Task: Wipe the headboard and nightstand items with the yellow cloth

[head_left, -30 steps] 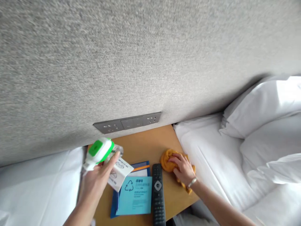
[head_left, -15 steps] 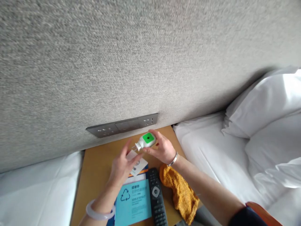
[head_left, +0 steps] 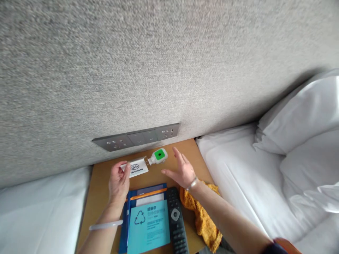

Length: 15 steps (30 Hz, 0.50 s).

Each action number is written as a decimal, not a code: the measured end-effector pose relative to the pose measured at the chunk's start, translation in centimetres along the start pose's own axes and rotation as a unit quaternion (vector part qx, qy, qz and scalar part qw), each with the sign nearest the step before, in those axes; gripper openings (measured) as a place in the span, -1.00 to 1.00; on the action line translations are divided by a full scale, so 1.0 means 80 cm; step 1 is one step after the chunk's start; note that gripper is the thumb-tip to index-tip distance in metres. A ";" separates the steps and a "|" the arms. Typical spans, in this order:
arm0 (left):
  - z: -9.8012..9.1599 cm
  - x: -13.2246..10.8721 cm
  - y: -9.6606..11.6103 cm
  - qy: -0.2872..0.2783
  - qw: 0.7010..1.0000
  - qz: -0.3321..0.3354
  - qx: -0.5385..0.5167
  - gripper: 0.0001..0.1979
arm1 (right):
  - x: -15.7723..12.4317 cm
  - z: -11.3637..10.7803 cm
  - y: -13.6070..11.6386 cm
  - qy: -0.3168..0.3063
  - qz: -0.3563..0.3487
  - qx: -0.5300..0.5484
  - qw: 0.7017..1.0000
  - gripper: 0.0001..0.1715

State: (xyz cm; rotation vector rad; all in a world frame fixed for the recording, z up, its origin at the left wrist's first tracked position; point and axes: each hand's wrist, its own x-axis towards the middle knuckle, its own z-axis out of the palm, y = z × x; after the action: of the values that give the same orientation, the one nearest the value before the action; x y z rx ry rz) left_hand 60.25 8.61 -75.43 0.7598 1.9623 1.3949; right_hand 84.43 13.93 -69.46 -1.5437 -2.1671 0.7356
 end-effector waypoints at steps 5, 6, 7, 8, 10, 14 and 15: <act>-0.017 0.000 -0.008 -0.001 0.997 -0.057 -0.045 -0.18 | -0.140 -0.043 0.072 -0.020 -0.035 -0.160 0.986 -0.23; -0.025 -0.007 -0.010 0.014 0.997 -0.066 -0.042 -0.13 | -0.153 -0.048 0.087 -0.024 -0.043 -0.163 0.985 -0.33; -0.035 -0.017 -0.012 0.036 0.995 -0.075 -0.046 -0.12 | -0.157 -0.053 0.097 -0.015 -0.042 -0.154 0.987 -0.43; -0.045 -0.031 -0.013 0.060 0.993 -0.088 -0.057 -0.15 | -0.150 -0.062 0.099 0.007 -0.032 -0.137 0.990 -0.51; -0.068 -0.066 -0.013 0.094 0.982 -0.130 -0.097 -0.26 | -0.112 -0.084 0.070 0.092 -0.022 -0.092 0.991 -0.56; -0.104 -0.139 0.000 0.140 0.964 -0.196 -0.116 -0.32 | 0.014 -0.089 -0.092 0.137 -0.294 -0.106 0.940 -0.56; -0.110 -0.153 0.005 0.142 0.963 -0.201 -0.111 -0.33 | 0.045 -0.073 -0.136 0.091 -0.376 -0.139 0.912 -0.58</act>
State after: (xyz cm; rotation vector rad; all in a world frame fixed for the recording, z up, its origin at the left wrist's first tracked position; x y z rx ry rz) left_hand 61.68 -5.71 -70.97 0.0495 1.9800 1.4911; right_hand 78.52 15.63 -58.20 -0.7057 -2.5080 0.0261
